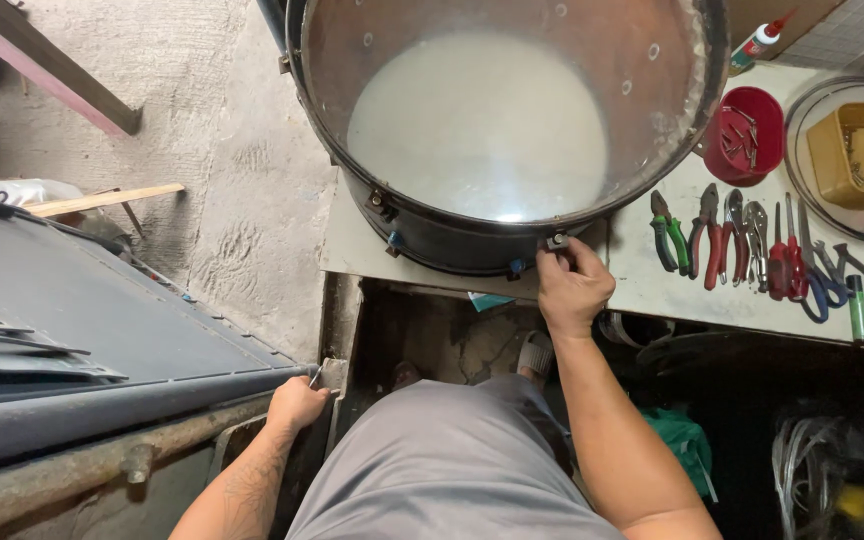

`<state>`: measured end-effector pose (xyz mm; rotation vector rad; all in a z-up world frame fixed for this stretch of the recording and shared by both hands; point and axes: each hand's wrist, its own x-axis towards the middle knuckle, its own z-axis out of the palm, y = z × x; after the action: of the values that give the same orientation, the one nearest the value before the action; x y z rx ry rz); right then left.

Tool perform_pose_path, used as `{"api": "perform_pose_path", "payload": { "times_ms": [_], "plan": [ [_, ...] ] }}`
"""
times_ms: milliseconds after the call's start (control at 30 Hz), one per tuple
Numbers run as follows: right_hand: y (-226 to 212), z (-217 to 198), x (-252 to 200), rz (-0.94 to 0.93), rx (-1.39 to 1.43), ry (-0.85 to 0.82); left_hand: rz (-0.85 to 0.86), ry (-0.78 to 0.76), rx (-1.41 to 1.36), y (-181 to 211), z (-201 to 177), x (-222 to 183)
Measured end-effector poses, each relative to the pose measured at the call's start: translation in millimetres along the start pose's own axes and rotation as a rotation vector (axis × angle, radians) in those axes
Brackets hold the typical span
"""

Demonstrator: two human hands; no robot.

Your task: Adjusting the tension rods on a drum using a small wrench and fingers

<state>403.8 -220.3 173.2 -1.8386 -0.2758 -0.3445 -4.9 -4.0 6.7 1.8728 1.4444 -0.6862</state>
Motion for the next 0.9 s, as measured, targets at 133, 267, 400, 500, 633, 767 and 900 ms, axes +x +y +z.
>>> {"api": "perform_pose_path", "payload": {
  "times_ms": [133,267,400,500,633,767,900],
  "plan": [
    [-13,2,-2,0.038,-0.011,0.032,-0.014,0.002,-0.008,-3,0,-1],
    [-8,2,0,0.030,0.024,0.013,-0.010,-0.006,0.013,-1,-4,-8],
    [-4,5,-2,0.096,0.024,0.047,-0.002,-0.008,0.020,-2,-4,-14],
    [-2,0,-1,0.085,0.043,-0.001,0.004,-0.007,0.031,-7,1,-6],
    [-22,0,-1,0.099,0.001,0.030,-0.012,-0.007,0.018,-11,5,-1],
    [-15,-1,-1,0.110,-0.001,0.018,-0.010,0.001,0.006,-11,5,-1],
    [-13,1,1,0.124,0.003,0.027,-0.006,-0.007,0.027,-8,3,-5]
  ]
}}
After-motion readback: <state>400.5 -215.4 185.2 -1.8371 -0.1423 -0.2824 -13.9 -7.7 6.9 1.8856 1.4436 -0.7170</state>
